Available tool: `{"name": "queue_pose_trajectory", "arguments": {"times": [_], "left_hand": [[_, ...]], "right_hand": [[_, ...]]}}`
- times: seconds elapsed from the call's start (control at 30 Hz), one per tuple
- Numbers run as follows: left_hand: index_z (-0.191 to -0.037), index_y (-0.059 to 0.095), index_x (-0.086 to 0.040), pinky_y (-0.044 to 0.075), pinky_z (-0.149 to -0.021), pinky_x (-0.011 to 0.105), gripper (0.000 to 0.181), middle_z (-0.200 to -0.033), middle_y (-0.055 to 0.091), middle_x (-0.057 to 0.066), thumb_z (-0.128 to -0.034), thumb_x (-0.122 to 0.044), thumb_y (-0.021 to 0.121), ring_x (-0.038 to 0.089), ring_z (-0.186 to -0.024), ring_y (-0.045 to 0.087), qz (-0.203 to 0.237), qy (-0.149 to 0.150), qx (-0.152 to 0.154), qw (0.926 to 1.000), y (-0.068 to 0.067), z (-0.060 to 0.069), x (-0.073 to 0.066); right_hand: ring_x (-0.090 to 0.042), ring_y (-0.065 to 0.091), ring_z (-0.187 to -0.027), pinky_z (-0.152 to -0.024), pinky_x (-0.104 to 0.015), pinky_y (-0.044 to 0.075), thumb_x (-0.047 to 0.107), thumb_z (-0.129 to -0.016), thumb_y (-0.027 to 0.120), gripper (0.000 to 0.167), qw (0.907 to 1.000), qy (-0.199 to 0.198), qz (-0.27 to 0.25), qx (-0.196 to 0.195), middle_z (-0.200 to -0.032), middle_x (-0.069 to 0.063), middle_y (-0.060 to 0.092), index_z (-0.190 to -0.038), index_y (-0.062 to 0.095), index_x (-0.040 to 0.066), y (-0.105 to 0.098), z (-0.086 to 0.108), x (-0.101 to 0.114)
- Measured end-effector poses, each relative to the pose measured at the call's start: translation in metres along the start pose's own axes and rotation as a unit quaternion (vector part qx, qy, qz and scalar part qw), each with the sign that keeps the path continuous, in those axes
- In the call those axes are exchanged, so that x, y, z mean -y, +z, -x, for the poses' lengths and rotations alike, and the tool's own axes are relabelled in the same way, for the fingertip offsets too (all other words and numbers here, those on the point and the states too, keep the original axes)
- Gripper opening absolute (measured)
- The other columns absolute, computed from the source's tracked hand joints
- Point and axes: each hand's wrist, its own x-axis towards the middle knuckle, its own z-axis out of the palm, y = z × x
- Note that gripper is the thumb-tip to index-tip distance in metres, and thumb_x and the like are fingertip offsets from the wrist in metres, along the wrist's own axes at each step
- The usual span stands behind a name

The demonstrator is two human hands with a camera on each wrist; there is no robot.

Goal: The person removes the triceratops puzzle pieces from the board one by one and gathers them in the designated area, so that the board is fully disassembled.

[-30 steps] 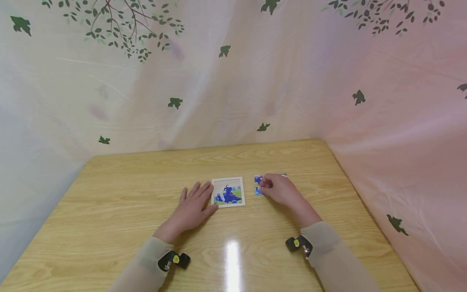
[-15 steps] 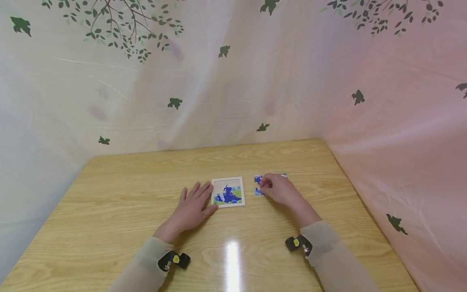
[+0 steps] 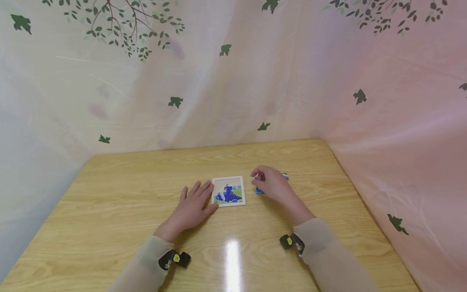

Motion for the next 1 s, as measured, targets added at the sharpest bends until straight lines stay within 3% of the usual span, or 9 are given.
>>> {"name": "queue_pose_trajectory", "arguments": {"times": [0.2,0.5,0.77,1.0], "left_hand": [[-0.174,0.034,-0.011,0.002,-0.131,0.073,0.077,-0.182,0.024,0.009,-0.1136,-0.055,0.054,0.043,-0.168,0.014,-0.006,0.000,-0.002,1.0000,0.000,0.000,0.000],[-0.173,0.037,-0.009,0.004,-0.130,0.075,0.076,-0.181,0.027,0.011,-0.1133,-0.053,0.056,0.044,-0.167,0.016,-0.008,0.002,-0.006,0.9999,0.002,-0.001,0.001],[-0.173,0.037,-0.009,0.005,-0.130,0.075,0.076,-0.181,0.027,0.010,-0.1135,-0.052,0.056,0.045,-0.167,0.017,-0.008,0.006,-0.006,0.9999,0.003,-0.002,0.001],[-0.172,0.038,-0.008,0.006,-0.129,0.076,0.074,-0.181,0.028,0.011,-0.1141,-0.050,0.056,0.045,-0.167,0.018,-0.006,0.010,-0.011,0.9999,0.001,-0.002,0.001]], "right_hand": [[-0.022,0.060,-0.090,-0.074,-0.035,0.053,0.015,-0.108,0.073,0.025,0.9996,-0.015,-0.016,0.016,-0.099,-0.004,0.066,-0.132,0.074,0.005,0.012,-0.007,0.018],[-0.021,0.065,-0.099,-0.088,-0.039,0.058,0.013,-0.107,0.075,0.029,0.9972,-0.035,-0.033,0.056,-0.104,-0.001,0.069,-0.135,0.074,0.005,0.034,-0.017,0.037],[-0.018,0.063,-0.094,-0.084,-0.037,0.056,0.014,-0.105,0.078,0.033,0.9957,-0.029,-0.025,0.085,-0.103,0.000,0.069,-0.137,0.074,0.007,0.048,-0.022,0.044],[-0.017,0.064,-0.096,-0.088,-0.038,0.058,0.017,-0.102,0.082,0.039,0.9954,-0.021,-0.002,0.094,-0.104,0.001,0.069,-0.139,0.074,0.008,0.053,-0.026,0.046]]}}
